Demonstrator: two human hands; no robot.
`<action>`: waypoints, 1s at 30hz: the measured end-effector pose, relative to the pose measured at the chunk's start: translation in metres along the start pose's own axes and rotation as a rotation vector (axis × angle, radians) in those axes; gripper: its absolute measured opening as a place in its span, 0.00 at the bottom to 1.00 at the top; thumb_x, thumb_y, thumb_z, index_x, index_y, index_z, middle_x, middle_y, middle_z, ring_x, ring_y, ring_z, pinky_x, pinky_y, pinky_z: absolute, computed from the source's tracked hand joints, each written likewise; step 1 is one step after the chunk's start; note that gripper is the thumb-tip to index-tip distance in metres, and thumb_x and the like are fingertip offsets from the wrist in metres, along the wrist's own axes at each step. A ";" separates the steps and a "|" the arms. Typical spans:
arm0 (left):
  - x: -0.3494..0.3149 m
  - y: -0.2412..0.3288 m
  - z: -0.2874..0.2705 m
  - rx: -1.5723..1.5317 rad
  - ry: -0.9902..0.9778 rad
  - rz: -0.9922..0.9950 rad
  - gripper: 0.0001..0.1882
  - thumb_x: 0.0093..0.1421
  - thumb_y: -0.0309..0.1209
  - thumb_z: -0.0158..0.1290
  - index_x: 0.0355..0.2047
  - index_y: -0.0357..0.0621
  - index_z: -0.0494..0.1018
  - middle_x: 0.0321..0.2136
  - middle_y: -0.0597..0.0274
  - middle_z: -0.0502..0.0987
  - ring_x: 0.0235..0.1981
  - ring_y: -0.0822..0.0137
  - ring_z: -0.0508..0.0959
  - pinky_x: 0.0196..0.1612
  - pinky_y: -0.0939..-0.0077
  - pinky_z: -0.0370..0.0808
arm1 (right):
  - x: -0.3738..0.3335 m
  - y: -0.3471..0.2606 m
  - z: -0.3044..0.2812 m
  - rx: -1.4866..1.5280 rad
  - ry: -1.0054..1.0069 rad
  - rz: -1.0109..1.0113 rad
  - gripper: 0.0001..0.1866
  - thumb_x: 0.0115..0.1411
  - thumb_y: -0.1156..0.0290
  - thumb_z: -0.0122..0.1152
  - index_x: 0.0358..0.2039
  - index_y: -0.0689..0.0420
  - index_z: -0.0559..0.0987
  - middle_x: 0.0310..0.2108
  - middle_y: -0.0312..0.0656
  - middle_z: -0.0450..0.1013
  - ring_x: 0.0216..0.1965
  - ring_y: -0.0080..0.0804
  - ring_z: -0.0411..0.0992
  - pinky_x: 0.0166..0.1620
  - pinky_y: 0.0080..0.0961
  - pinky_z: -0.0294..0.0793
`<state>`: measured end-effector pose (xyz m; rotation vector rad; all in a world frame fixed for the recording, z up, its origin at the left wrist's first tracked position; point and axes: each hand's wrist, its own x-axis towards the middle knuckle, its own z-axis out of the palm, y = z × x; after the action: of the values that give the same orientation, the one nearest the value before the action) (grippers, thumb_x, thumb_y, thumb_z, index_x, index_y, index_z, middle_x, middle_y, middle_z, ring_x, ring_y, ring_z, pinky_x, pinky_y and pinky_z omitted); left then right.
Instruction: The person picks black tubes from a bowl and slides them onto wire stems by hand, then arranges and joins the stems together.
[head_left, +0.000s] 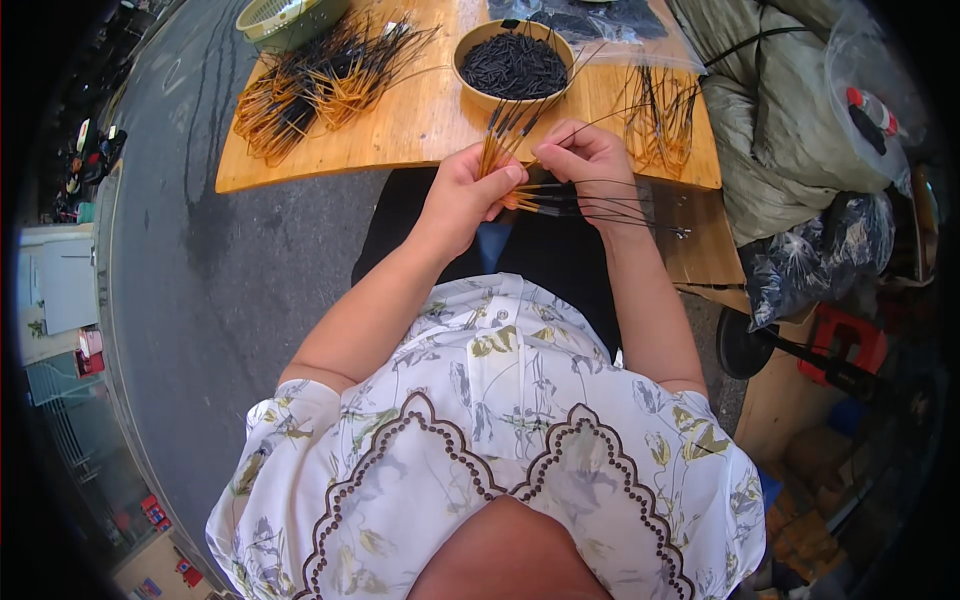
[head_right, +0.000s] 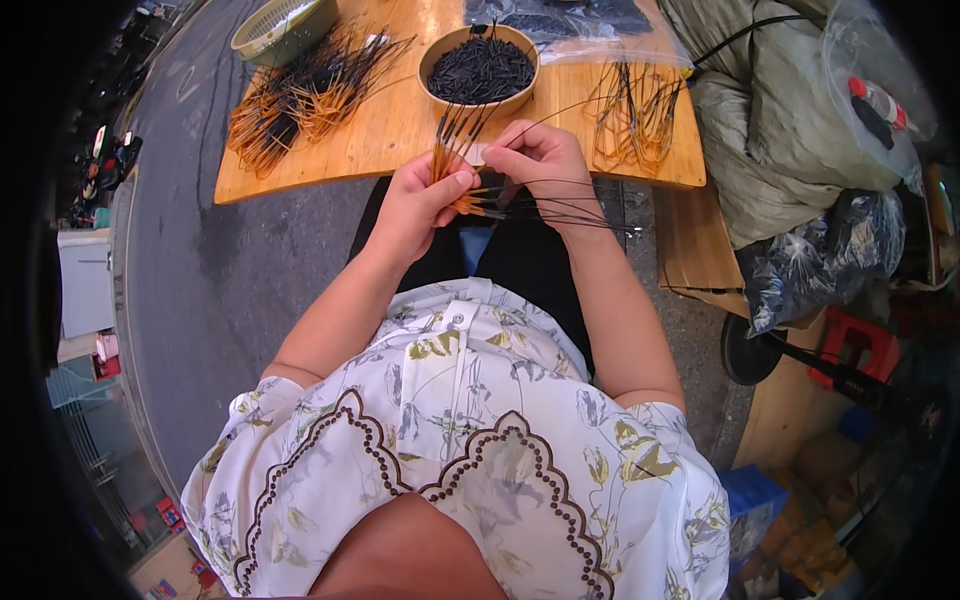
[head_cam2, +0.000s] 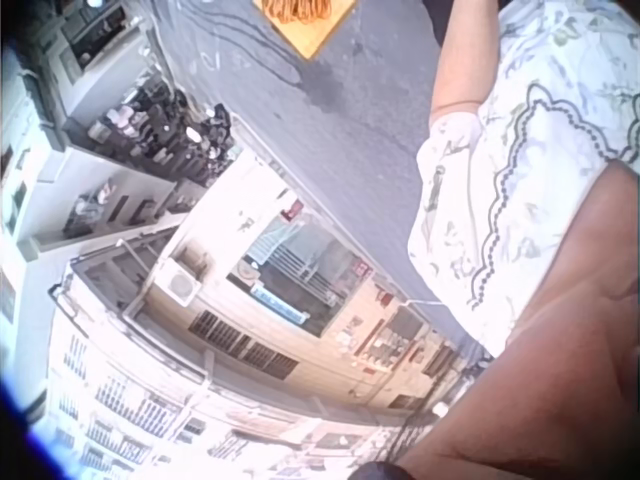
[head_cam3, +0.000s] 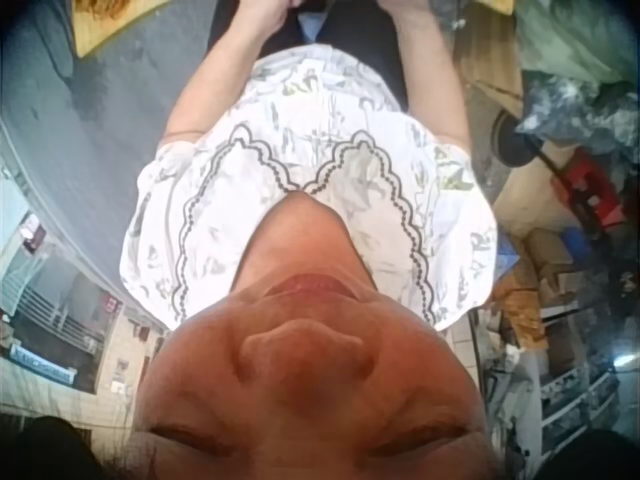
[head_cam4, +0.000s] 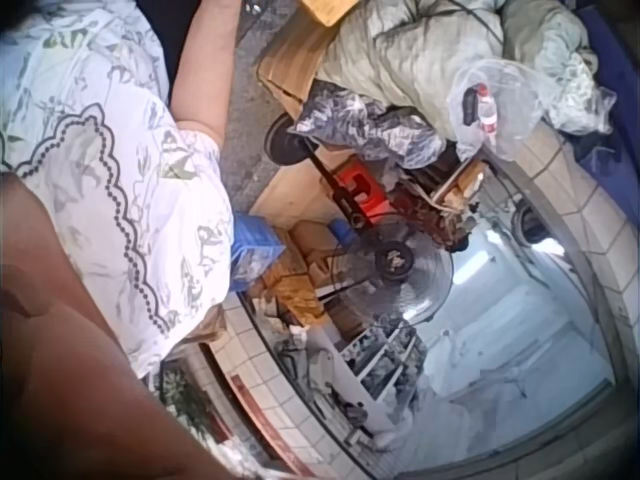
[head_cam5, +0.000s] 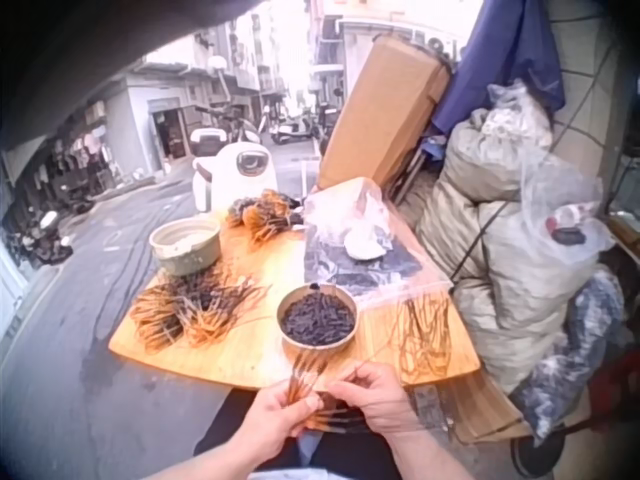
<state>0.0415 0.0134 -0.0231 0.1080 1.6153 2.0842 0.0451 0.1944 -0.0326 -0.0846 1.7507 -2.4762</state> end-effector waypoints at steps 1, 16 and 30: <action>0.000 -0.001 0.001 -0.002 0.010 0.012 0.04 0.59 0.27 0.53 0.33 0.40 0.72 0.20 0.67 0.72 0.15 0.81 0.63 0.18 0.89 0.57 | 0.001 0.004 0.001 -0.004 0.002 -0.058 0.01 0.54 0.80 0.60 0.27 0.62 0.77 0.25 0.32 0.70 0.25 0.15 0.64 0.30 0.12 0.62; 0.000 0.000 0.000 -0.046 -0.003 -0.020 0.04 0.58 0.27 0.53 0.32 0.39 0.72 0.21 0.66 0.72 0.15 0.81 0.64 0.17 0.89 0.57 | -0.001 0.008 0.002 0.057 -0.054 -0.107 0.03 0.56 0.78 0.59 0.31 0.63 0.77 0.27 0.33 0.69 0.26 0.17 0.63 0.32 0.13 0.62; 0.001 -0.002 -0.007 -0.180 -0.069 -0.034 0.09 0.63 0.33 0.49 0.32 0.40 0.71 0.22 0.70 0.71 0.15 0.82 0.62 0.17 0.90 0.56 | -0.009 0.001 0.005 0.038 -0.252 -0.151 0.05 0.56 0.81 0.58 0.34 0.61 0.75 0.31 0.33 0.71 0.29 0.15 0.68 0.34 0.11 0.66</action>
<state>0.0390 0.0080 -0.0273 0.0896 1.3735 2.1642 0.0548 0.1901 -0.0317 -0.5194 1.6466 -2.4680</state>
